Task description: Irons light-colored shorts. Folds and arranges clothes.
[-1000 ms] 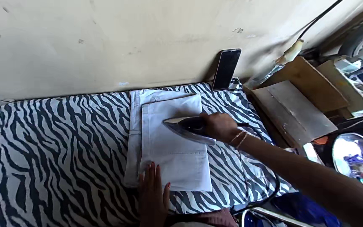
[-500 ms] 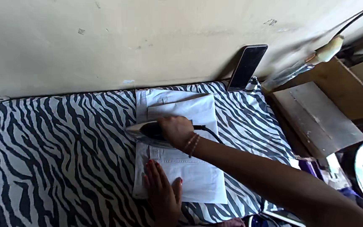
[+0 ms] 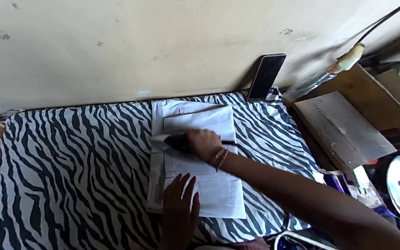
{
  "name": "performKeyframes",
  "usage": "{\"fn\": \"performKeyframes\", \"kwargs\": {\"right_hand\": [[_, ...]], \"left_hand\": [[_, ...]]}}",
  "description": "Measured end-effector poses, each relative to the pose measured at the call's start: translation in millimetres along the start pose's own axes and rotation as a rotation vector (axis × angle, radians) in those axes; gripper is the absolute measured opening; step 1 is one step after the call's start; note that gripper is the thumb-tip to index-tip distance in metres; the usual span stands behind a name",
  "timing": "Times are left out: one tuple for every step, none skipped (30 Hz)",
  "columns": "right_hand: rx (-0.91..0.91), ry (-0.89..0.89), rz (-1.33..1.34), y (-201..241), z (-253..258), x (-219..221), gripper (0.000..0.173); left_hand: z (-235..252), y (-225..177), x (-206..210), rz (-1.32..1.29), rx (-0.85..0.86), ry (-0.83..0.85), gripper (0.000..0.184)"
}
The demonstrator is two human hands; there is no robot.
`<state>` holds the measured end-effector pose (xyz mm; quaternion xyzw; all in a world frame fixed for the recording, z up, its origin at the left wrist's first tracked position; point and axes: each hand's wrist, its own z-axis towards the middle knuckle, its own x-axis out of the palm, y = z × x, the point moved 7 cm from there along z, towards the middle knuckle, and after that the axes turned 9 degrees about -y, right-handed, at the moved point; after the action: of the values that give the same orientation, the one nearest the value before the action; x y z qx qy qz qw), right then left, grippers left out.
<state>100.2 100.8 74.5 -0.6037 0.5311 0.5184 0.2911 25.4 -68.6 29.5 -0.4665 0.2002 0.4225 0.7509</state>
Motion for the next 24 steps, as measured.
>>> {"fn": "performKeyframes", "kwargs": {"right_hand": [[0.031,-0.084,0.024,-17,13,-8,0.027],[0.067,-0.16,0.041,-39,24,-15,0.026],[0.1,-0.206,0.035,-63,33,-23,0.025],[0.113,-0.227,0.021,-84,38,-29,0.024],[0.086,-0.234,-0.013,-100,40,-33,0.023],[0.027,-0.214,-0.069,-109,40,-34,0.023],[-0.045,-0.166,-0.137,-108,40,-33,0.026],[-0.118,-0.124,-0.189,-102,41,-29,0.026],[-0.169,-0.101,-0.217,-91,44,-27,0.025],[-0.193,-0.095,-0.218,-78,50,-25,0.024],[-0.191,-0.089,-0.207,-63,56,-26,0.024],[-0.185,-0.085,-0.199,-47,61,-26,0.024],[-0.187,-0.09,-0.197,-33,67,-27,0.023],[-0.197,-0.1,-0.194,-21,73,-27,0.023],[-0.211,-0.11,-0.187,-11,80,-29,0.023],[-0.217,-0.111,-0.175,-4,88,-31,0.023],[-0.208,-0.102,-0.158,2,96,-32,0.024],[-0.184,-0.108,-0.128,6,102,-34,0.025],[-0.156,-0.14,-0.088,10,105,-35,0.025],[-0.132,-0.188,-0.037,13,103,-35,0.023],[-0.117,-0.239,0.025,14,95,-33,0.019],[-0.094,-0.228,0.069,14,81,-28,0.018],[-0.06,-0.147,0.084,10,65,-23,0.02],[-0.033,-0.042,0.067,1,46,-16,0.024]], "left_hand": [[-3,6,0,0.031,-0.006,0.019,0.036],[-8,18,-6,0.059,-0.039,0.022,0.037],[-15,35,-17,0.071,-0.097,0.02,0.037],[-22,53,-30,0.058,-0.172,0.021,0.036],[-28,71,-42,0.033,-0.251,0.027,0.036],[-34,87,-51,-0.011,-0.342,0.036,0.037],[-39,100,-54,-0.074,-0.447,0.047,0.039],[-42,109,-54,-0.139,-0.535,0.042,0.041],[-41,116,-49,-0.204,-0.598,0.033,0.043],[-35,119,-43,-0.289,-0.663,0.039,0.045],[-27,119,-36,-0.363,-0.718,0.055,0.046],[-18,119,-30,-0.39,-0.752,0.068,0.047],[-9,118,-25,-0.381,-0.766,0.078,0.047],[-2,117,-22,-0.353,-0.775,0.095,0.048],[3,116,-19,-0.317,-0.785,0.116,0.048],[6,117,-18,-0.277,-0.785,0.135,0.049],[9,118,-17,-0.245,-0.784,0.158,0.05],[13,119,-16,-0.216,-0.784,0.183,0.051],[17,120,-15,-0.198,-0.79,0.212,0.053],[21,120,-14,-0.188,-0.794,0.237,0.056],[23,120,-12,-0.183,-0.802,0.26,0.06],[25,119,-10,-0.178,-0.811,0.285,0.065],[26,118,-8,-0.163,-0.811,0.307,0.068],[28,116,-7,-0.14,-0.801,0.324,0.072]]}}
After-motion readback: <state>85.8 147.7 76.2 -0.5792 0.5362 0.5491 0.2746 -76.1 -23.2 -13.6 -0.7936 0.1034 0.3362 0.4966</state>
